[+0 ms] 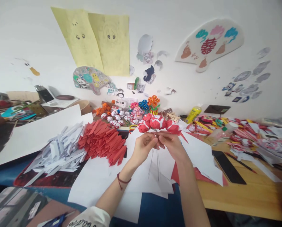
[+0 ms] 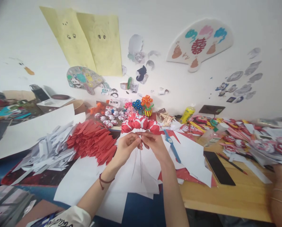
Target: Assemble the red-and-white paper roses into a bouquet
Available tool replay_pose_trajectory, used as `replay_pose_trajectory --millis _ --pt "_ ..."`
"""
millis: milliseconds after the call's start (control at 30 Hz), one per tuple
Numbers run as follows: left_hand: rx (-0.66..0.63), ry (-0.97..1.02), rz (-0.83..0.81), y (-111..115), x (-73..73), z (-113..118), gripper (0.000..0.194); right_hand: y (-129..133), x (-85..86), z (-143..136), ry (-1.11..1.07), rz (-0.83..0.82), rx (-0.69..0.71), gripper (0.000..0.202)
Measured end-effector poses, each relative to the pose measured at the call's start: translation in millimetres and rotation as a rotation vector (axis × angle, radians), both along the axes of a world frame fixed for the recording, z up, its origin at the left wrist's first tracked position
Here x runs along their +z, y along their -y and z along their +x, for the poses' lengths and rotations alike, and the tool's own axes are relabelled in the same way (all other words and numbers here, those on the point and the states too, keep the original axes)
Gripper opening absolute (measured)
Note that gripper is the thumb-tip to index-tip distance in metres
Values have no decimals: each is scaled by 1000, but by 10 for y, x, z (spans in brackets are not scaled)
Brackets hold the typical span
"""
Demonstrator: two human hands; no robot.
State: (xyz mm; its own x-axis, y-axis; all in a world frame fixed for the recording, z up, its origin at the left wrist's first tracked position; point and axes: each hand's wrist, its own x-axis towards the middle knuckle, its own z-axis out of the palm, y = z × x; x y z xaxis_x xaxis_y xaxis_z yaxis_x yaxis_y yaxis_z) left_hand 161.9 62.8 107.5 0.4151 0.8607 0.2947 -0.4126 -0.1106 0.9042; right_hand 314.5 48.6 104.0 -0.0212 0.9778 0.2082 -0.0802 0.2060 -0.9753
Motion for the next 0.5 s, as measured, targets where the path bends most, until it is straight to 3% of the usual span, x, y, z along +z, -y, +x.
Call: replay_pose_trajectory --millis 200,500 --pt "34 -43 -27 -37 -50 -21 30 106 96 -80 154 19 -253 30" --pt "13 -12 -42 -35 -20 -61 30 84 170 -88 176 54 -240 32"
